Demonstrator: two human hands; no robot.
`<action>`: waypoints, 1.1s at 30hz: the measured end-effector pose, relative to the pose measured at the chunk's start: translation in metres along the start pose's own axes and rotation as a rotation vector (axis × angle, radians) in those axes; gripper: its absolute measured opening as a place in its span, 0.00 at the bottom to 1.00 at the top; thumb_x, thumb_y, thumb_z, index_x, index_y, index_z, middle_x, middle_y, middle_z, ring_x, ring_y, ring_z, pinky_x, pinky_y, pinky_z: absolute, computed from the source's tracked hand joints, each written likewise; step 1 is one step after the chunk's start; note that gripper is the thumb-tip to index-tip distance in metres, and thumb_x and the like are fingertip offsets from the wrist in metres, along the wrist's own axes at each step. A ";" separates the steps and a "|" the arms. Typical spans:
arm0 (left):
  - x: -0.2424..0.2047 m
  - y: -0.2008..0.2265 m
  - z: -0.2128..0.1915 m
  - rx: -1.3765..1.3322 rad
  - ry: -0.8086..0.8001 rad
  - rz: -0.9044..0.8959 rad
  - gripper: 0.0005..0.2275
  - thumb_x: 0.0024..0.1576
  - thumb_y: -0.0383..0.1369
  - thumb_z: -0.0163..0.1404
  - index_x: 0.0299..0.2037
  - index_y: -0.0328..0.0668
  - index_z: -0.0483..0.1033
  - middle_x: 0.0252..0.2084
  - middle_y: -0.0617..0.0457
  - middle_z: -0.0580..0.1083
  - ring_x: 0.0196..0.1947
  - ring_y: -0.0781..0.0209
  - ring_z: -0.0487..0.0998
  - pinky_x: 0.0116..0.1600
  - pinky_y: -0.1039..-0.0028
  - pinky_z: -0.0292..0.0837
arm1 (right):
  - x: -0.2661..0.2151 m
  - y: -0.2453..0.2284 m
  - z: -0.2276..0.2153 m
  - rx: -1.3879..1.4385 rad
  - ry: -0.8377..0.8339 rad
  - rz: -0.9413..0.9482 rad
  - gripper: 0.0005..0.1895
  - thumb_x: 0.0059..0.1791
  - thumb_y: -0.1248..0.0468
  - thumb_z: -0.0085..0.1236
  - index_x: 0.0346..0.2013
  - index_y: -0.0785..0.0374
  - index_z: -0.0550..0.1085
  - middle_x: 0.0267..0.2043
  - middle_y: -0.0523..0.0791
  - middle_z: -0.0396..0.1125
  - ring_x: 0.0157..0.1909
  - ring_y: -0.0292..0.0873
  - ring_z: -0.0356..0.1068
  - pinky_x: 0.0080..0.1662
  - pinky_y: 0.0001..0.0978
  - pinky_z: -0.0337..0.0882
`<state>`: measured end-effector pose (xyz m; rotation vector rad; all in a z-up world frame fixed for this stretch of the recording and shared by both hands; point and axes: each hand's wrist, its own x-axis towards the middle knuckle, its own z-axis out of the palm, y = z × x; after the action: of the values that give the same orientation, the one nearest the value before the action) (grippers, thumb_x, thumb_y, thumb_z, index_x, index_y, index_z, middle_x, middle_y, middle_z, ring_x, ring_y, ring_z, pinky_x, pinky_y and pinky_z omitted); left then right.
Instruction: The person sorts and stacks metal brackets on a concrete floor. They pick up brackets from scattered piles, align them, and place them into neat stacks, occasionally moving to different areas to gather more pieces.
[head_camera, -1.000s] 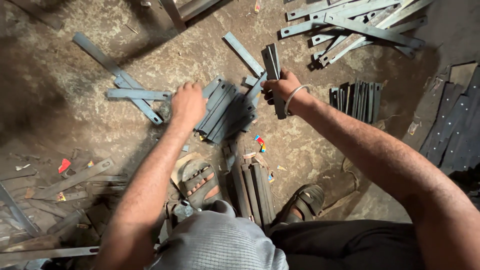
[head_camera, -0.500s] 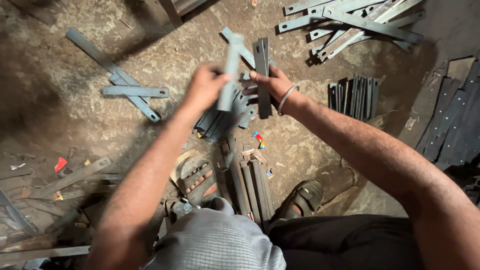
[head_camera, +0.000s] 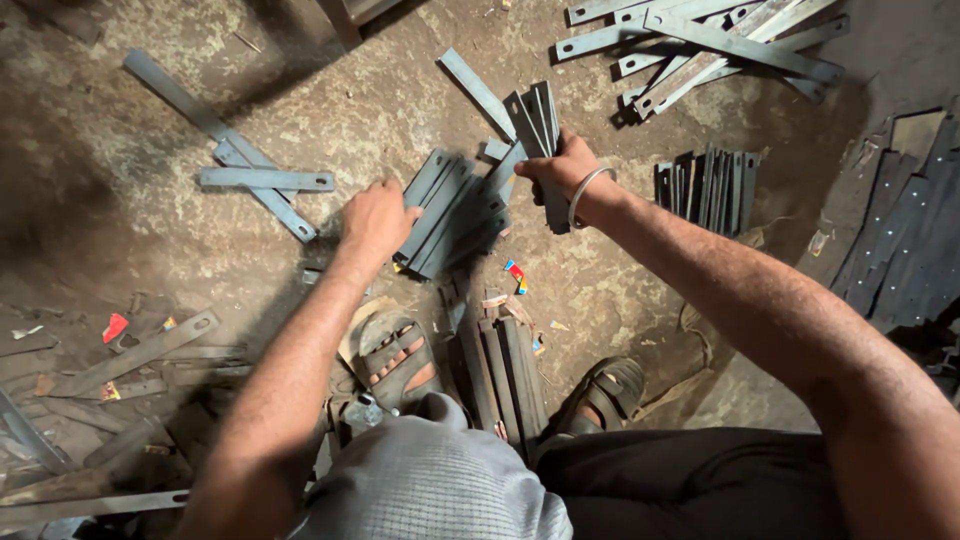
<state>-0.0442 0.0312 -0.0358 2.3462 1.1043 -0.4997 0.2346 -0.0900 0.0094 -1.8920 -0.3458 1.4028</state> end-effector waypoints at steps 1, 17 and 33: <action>0.002 -0.004 0.006 -0.001 -0.003 0.000 0.24 0.56 0.48 0.59 0.47 0.29 0.75 0.42 0.36 0.77 0.41 0.40 0.80 0.45 0.54 0.76 | -0.003 0.001 -0.001 0.000 0.000 0.003 0.21 0.43 0.68 0.69 0.43 0.66 0.66 0.27 0.46 0.68 0.22 0.41 0.70 0.23 0.36 0.70; -0.023 0.104 0.001 -0.641 0.258 0.235 0.09 0.59 0.33 0.53 0.38 0.33 0.80 0.37 0.35 0.78 0.40 0.36 0.80 0.45 0.55 0.74 | -0.038 -0.012 0.034 0.304 -0.174 0.064 0.24 0.46 0.64 0.64 0.54 0.64 0.68 0.40 0.48 0.71 0.37 0.43 0.74 0.37 0.38 0.76; -0.027 -0.046 0.009 0.083 0.121 0.094 0.23 0.61 0.54 0.55 0.49 0.39 0.81 0.46 0.39 0.78 0.47 0.37 0.79 0.48 0.51 0.75 | -0.153 0.122 -0.166 -0.217 0.006 0.142 0.28 0.40 0.70 0.64 0.54 0.64 0.69 0.33 0.44 0.69 0.31 0.37 0.70 0.33 0.33 0.73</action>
<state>-0.0975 0.0348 -0.0413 2.5160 1.0382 -0.3804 0.3038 -0.3329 0.0538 -2.1321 -0.3799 1.5037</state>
